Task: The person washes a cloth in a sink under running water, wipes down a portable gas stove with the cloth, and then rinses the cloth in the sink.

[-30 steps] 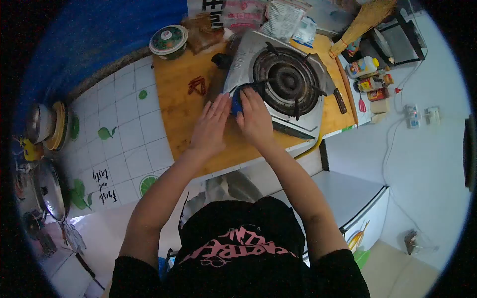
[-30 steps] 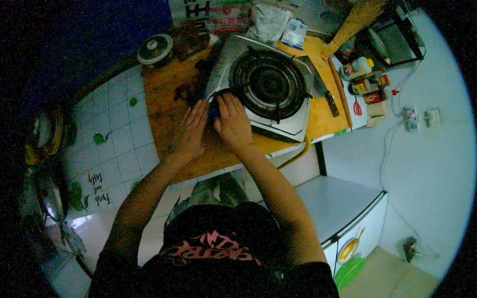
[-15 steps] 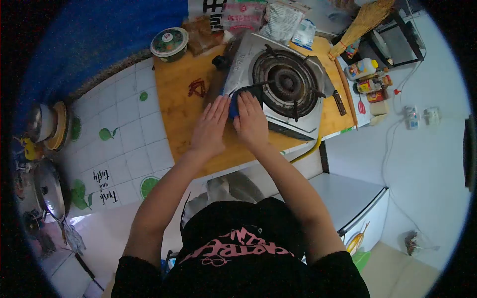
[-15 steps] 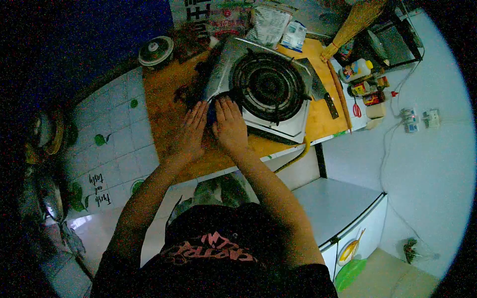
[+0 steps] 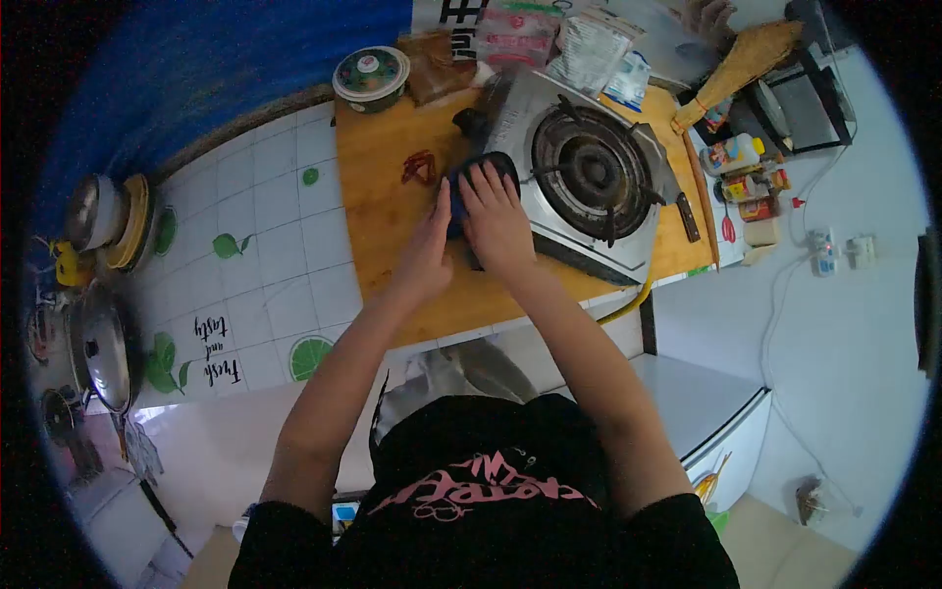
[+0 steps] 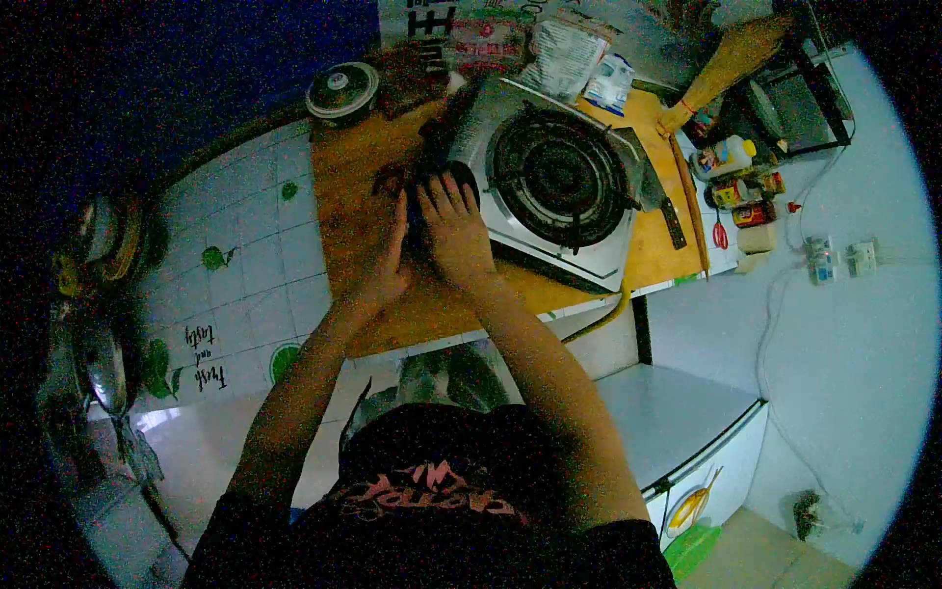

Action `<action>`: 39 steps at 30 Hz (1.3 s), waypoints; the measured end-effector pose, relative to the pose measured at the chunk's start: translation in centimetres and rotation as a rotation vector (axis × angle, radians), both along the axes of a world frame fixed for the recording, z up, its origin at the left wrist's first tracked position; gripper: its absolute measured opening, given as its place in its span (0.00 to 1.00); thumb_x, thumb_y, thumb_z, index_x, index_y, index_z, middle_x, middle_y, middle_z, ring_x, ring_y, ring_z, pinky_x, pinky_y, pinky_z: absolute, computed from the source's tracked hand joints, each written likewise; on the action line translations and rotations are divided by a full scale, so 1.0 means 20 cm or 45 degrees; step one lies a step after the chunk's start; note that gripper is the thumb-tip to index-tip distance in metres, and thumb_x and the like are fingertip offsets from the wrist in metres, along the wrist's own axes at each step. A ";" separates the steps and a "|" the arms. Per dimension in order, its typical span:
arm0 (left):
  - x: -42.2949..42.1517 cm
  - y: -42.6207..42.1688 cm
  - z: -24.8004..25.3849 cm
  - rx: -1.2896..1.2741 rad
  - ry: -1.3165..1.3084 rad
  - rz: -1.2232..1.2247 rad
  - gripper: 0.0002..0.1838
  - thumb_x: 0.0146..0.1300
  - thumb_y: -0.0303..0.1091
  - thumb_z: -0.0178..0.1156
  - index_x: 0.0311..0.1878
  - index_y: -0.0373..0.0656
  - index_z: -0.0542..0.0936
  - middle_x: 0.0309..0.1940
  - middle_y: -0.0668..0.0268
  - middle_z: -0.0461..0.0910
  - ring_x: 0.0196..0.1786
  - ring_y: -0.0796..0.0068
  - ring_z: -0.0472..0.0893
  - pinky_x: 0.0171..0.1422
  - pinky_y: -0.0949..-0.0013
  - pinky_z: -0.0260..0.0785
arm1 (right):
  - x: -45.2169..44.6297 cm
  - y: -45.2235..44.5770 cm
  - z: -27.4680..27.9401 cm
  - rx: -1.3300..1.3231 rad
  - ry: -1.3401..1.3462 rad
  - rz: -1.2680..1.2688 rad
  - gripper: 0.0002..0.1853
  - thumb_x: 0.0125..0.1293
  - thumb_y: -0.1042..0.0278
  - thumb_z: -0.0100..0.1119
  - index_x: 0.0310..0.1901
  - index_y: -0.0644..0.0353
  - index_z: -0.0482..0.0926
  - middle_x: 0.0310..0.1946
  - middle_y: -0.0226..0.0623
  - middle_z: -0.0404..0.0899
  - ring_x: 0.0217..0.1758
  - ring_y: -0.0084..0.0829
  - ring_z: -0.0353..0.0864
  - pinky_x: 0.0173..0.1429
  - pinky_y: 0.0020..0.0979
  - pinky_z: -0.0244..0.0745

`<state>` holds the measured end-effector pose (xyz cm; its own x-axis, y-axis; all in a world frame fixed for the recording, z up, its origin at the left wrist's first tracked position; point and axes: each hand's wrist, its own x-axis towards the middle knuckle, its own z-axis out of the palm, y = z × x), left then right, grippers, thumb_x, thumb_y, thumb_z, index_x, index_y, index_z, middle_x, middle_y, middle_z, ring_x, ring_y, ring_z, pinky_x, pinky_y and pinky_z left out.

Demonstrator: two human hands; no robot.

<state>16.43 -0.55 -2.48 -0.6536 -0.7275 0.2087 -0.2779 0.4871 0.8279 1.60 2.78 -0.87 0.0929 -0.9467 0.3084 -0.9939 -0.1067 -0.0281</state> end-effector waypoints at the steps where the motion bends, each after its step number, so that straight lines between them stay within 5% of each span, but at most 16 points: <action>1: 0.01 -0.01 0.00 0.003 0.003 0.009 0.49 0.43 0.12 0.47 0.71 0.42 0.41 0.66 0.45 0.54 0.67 0.44 0.58 0.69 0.57 0.52 | 0.00 0.03 -0.01 0.003 0.003 0.009 0.29 0.53 0.71 0.56 0.59 0.63 0.66 0.63 0.44 0.62 0.68 0.43 0.58 0.71 0.41 0.53; 10: 0.10 0.08 -0.03 -0.062 -0.004 0.037 0.45 0.43 0.15 0.50 0.70 0.41 0.50 0.67 0.47 0.55 0.67 0.47 0.57 0.71 0.56 0.50 | -0.08 0.05 0.07 0.130 -0.108 0.028 0.29 0.60 0.65 0.54 0.60 0.72 0.62 0.64 0.53 0.58 0.69 0.48 0.54 0.71 0.42 0.51; 14: 0.07 0.11 0.02 -0.112 -0.023 0.093 0.39 0.49 0.20 0.51 0.69 0.39 0.53 0.66 0.49 0.56 0.67 0.49 0.58 0.71 0.54 0.50 | -0.02 -0.02 0.03 0.072 -0.085 -0.147 0.30 0.61 0.63 0.54 0.61 0.72 0.61 0.64 0.53 0.58 0.69 0.48 0.54 0.71 0.43 0.51; 20: -0.04 0.17 0.11 -0.414 -0.119 0.028 0.30 0.60 0.29 0.49 0.66 0.35 0.57 0.65 0.49 0.59 0.66 0.51 0.60 0.70 0.51 0.50 | -0.06 0.15 0.04 0.135 0.016 0.010 0.30 0.60 0.65 0.53 0.61 0.72 0.61 0.63 0.55 0.59 0.69 0.49 0.56 0.71 0.42 0.50; 22: -0.10 0.19 0.10 -0.447 -0.125 -0.057 0.29 0.62 0.32 0.49 0.65 0.34 0.58 0.65 0.49 0.59 0.66 0.51 0.61 0.70 0.51 0.50 | -0.09 0.12 0.06 0.205 -0.249 -0.011 0.29 0.60 0.70 0.42 0.65 0.67 0.57 0.68 0.46 0.54 0.72 0.42 0.50 0.74 0.39 0.45; 25: -0.19 0.16 0.07 -0.404 0.003 0.067 0.27 0.65 0.37 0.47 0.65 0.35 0.59 0.65 0.48 0.59 0.66 0.53 0.62 0.70 0.51 0.50 | -0.12 0.03 -0.01 0.057 -0.352 0.044 0.30 0.60 0.70 0.41 0.66 0.65 0.57 0.68 0.43 0.54 0.72 0.41 0.50 0.74 0.38 0.45; 31: -0.23 0.10 0.15 -0.556 -0.341 0.061 0.30 0.66 0.45 0.47 0.65 0.34 0.60 0.65 0.49 0.60 0.66 0.56 0.62 0.70 0.53 0.49 | -0.20 0.28 0.08 0.167 -0.415 0.087 0.29 0.59 0.73 0.42 0.65 0.63 0.58 0.68 0.46 0.53 0.71 0.43 0.52 0.73 0.40 0.48; 33: -0.28 0.10 0.16 -0.626 -0.615 0.087 0.30 0.66 0.47 0.45 0.68 0.41 0.58 0.68 0.52 0.55 0.68 0.57 0.60 0.72 0.55 0.47 | -0.23 0.41 0.10 0.233 -0.382 0.030 0.29 0.59 0.73 0.42 0.65 0.64 0.58 0.68 0.47 0.52 0.72 0.43 0.52 0.73 0.41 0.48; 39: -0.39 0.08 0.06 -0.661 -0.566 0.249 0.30 0.66 0.46 0.46 0.67 0.40 0.59 0.68 0.53 0.57 0.69 0.60 0.58 0.73 0.54 0.43 | -0.26 0.54 0.02 0.242 -0.226 -0.038 0.31 0.58 0.75 0.42 0.66 0.63 0.56 0.69 0.46 0.52 0.72 0.43 0.50 0.74 0.41 0.45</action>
<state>8.55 1.01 -1.30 -0.6247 -0.7193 0.3040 -0.6583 0.6945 0.2903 -3.61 13.61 -0.49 0.0242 -0.9907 0.1338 -0.9743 -0.0533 -0.2186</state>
